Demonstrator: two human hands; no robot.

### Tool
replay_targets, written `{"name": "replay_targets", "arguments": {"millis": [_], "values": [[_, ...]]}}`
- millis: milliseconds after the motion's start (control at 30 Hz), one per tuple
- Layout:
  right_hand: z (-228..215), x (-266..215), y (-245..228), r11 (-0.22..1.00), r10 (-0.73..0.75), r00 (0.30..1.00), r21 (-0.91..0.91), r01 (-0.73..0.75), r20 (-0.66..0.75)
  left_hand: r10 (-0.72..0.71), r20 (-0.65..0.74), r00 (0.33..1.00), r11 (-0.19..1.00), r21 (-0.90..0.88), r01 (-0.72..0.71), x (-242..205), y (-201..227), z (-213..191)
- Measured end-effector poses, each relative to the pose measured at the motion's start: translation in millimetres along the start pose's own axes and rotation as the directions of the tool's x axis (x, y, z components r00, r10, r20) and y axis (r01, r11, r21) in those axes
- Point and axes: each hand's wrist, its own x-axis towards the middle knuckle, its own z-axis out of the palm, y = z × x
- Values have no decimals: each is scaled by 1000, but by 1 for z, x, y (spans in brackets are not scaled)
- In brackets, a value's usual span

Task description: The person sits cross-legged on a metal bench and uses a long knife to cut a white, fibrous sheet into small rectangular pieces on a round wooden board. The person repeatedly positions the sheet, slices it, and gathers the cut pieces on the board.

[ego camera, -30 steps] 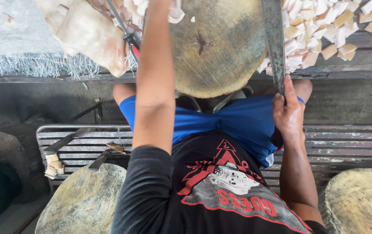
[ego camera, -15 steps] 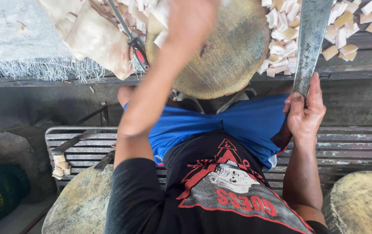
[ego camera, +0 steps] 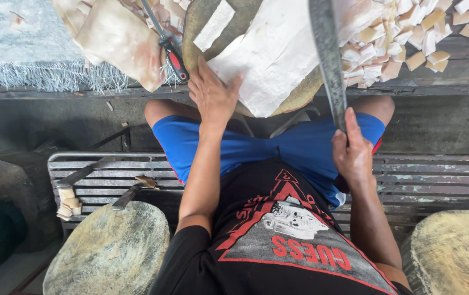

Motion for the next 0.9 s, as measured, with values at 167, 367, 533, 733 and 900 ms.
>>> {"name": "replay_targets", "arguments": {"millis": [167,367,533,733,900], "values": [[-6,-3,-5,993,69,988,-102,-54,141,-201,223,954,691,-658,300,-66,10,15],[-10,3,1,987,114,985,-130,-98,127,-265,277,924,232,-911,340,-33,31,82],[-26,-3,-2,979,-131,991,-154,133,23,-106,183,977,263,-943,205,-26,15,56],[-25,-25,-2,974,-225,970,-9,227,96,-296,344,891,461,-765,449,-45,-4,10],[-6,-14,-9,885,-274,919,-300,357,284,-269,248,931,534,-765,359,-55,-6,17]]}}
